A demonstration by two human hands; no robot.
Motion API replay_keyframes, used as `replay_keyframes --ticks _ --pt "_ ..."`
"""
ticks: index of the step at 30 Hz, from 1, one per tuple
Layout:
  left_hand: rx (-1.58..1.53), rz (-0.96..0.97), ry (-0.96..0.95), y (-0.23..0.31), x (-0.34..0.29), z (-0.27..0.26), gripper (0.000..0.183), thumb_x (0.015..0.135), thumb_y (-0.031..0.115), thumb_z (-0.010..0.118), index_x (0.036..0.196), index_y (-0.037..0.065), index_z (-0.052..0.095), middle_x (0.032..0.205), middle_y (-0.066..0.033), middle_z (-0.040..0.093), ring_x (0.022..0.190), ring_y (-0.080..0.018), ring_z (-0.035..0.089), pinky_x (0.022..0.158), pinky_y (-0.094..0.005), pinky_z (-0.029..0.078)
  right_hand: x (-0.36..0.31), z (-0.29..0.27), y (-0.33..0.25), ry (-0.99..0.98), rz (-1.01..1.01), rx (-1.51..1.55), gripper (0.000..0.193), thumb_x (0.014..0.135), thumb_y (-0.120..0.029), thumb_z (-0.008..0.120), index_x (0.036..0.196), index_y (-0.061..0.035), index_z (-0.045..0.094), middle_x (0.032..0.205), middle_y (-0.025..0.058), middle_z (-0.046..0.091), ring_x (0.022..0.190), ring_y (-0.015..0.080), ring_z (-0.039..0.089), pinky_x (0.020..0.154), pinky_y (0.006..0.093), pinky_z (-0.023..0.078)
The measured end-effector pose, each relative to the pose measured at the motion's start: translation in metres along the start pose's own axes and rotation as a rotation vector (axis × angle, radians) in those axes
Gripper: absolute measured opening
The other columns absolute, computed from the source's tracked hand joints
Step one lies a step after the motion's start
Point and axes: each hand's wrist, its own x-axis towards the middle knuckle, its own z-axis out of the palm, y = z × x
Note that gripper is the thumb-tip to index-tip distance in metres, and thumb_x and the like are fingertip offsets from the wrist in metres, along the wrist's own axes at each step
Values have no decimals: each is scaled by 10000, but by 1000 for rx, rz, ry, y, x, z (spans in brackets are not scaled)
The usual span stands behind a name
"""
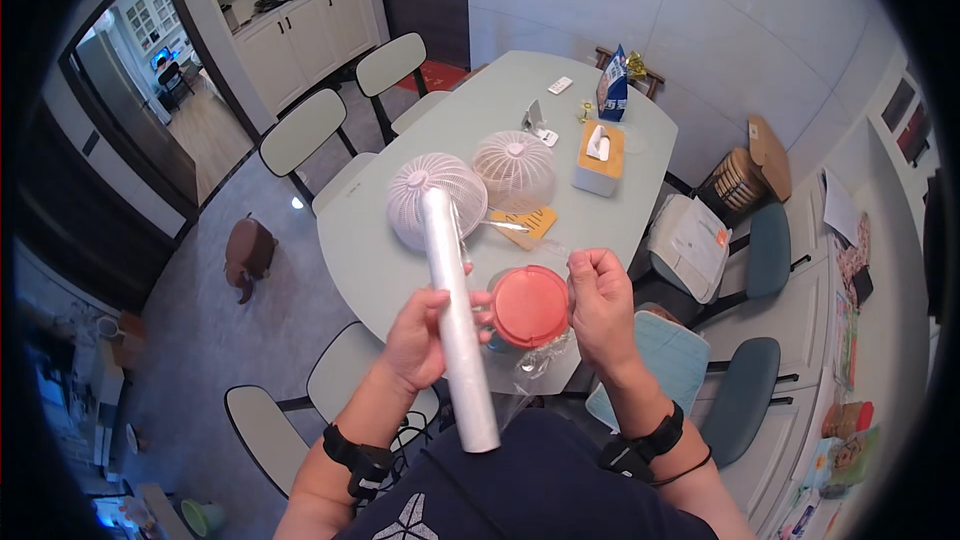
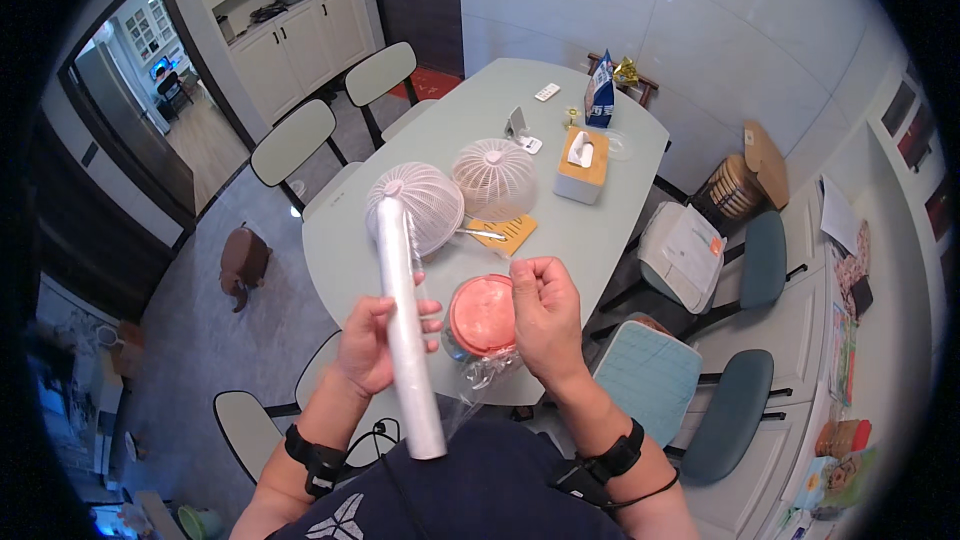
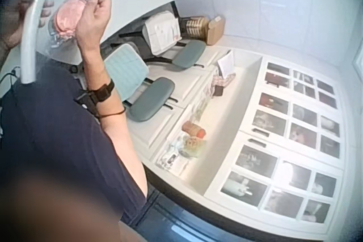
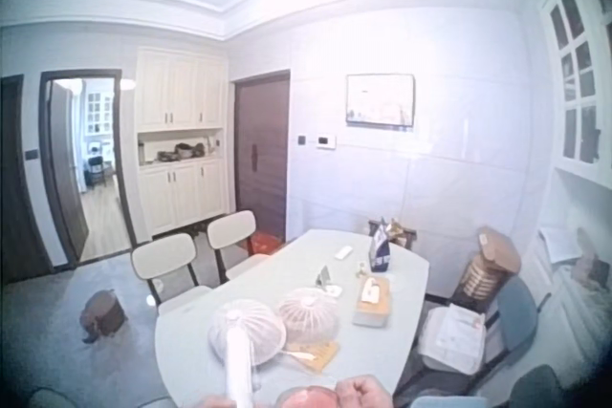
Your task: Sealing a plastic jar containing green peppers by wrapping the lid area with plastic cling film.
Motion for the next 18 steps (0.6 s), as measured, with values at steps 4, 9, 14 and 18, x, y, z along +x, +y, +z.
replay_keyframes --ticks 4,9,14,18 --pt "366 25 107 -19 -3 0 670 965 305 650 1507 77 330 1166 -150 620 930 -246 676 806 -433 606 1 3 -4 -51 18 19 196 1066 -241 543 988 -62 531 694 -61 461 526 14 386 442 199 314" --pt "319 116 157 14 -7 -10 635 951 171 637 1479 47 307 1071 -163 618 826 -240 681 800 -410 622 6 1 -8 4 58 -18 186 1057 -197 567 991 -23 564 799 -52 537 679 7 442 595 191 391" --pt "-4 61 114 28 -18 -24 630 888 69 635 1447 13 349 1104 -185 624 817 -238 674 772 -409 619 10 10 2 11 86 0 184 1055 -190 569 984 -21 568 818 -35 562 706 16 474 626 188 411" --pt "232 51 227 16 -17 -31 624 880 55 704 1413 -4 384 1034 -138 623 792 -208 666 713 -371 615 13 16 14 -16 56 -14 185 1054 -191 571 983 -20 565 821 -32 567 707 16 477 627 186 412"
